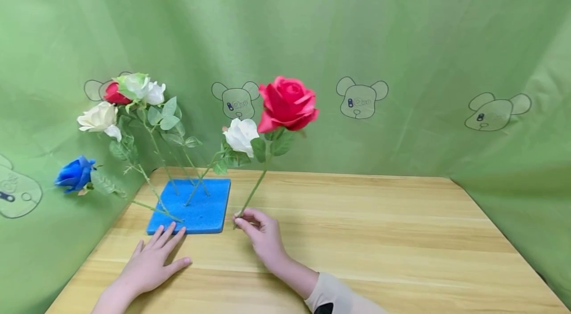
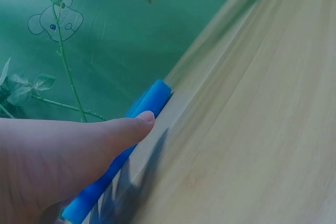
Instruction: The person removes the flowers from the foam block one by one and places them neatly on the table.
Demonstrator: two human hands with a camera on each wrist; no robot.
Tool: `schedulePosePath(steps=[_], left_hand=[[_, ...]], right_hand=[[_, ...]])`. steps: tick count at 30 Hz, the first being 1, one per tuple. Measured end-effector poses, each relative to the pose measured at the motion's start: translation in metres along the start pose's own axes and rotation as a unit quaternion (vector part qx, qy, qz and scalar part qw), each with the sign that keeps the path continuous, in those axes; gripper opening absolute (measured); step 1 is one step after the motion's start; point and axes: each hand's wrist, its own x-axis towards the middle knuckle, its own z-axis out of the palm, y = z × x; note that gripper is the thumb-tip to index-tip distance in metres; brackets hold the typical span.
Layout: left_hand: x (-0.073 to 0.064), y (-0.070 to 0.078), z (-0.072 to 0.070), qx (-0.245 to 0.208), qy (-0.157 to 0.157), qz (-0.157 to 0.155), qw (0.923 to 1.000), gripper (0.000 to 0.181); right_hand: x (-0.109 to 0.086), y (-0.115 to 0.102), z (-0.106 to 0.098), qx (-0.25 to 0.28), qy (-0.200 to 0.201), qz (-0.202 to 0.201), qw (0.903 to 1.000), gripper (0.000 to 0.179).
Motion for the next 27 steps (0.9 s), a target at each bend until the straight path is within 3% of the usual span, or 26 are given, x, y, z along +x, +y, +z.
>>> schedulePosePath(steps=[4, 15, 27], left_hand=[[0.000, -0.001, 0.001, 0.001, 0.005, 0.001, 1.0000, 0.078], [0.000, 0.000, 0.000, 0.003, 0.008, 0.004, 1.0000, 0.078], [-0.001, 0.001, 0.000, 0.003, 0.006, 0.001, 1.0000, 0.078]], right_hand=[[-0.002, 0.000, -0.018, 0.009, 0.005, 0.006, 0.9999, 0.017], [-0.013, 0.000, -0.070, 0.029, 0.014, -0.032, 0.9990, 0.022], [-0.037, -0.008, -0.123, 0.012, 0.057, -0.014, 0.9982, 0.023]])
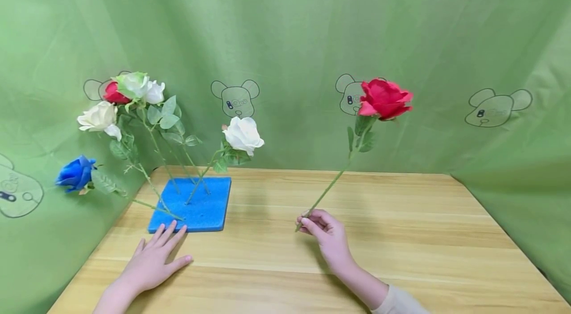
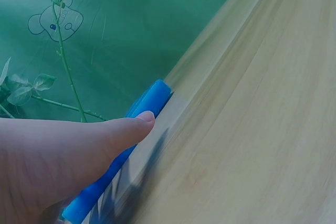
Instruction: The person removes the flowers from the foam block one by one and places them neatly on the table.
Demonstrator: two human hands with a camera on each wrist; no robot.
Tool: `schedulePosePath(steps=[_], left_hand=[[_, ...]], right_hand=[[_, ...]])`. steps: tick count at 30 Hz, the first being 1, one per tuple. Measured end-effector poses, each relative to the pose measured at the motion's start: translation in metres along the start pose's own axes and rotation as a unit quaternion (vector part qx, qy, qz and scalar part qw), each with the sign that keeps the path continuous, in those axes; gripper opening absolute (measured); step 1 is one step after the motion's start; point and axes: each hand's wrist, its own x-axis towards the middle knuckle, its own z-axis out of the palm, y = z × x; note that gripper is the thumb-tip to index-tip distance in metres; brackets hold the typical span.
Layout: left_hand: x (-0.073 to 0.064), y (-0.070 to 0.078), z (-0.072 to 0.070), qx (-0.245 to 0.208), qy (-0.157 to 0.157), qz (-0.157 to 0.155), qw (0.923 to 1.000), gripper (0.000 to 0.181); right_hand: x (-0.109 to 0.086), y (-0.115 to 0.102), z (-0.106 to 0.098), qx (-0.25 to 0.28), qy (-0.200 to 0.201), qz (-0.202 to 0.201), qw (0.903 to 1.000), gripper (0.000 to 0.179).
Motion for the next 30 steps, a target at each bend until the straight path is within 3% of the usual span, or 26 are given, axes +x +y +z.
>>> schedulePosePath(steps=[9, 18, 25, 30], left_hand=[[0.000, 0.000, 0.000, 0.000, 0.007, 0.003, 1.0000, 0.077], [0.000, -0.002, 0.003, 0.001, 0.002, 0.000, 1.0000, 0.078], [-0.001, 0.000, 0.000, 0.001, 0.003, 0.001, 1.0000, 0.077], [0.000, 0.002, -0.001, -0.003, 0.000, 0.000, 1.0000, 0.077]], right_hand=[[-0.014, -0.009, -0.042, -0.036, 0.059, 0.018, 0.9975, 0.021], [-0.032, -0.018, -0.083, -0.032, 0.102, 0.014, 0.9942, 0.018], [-0.046, -0.023, -0.114, -0.024, 0.110, 0.020, 0.9934, 0.015], [-0.058, -0.023, -0.136, 0.005, 0.090, 0.039, 0.9952, 0.016]])
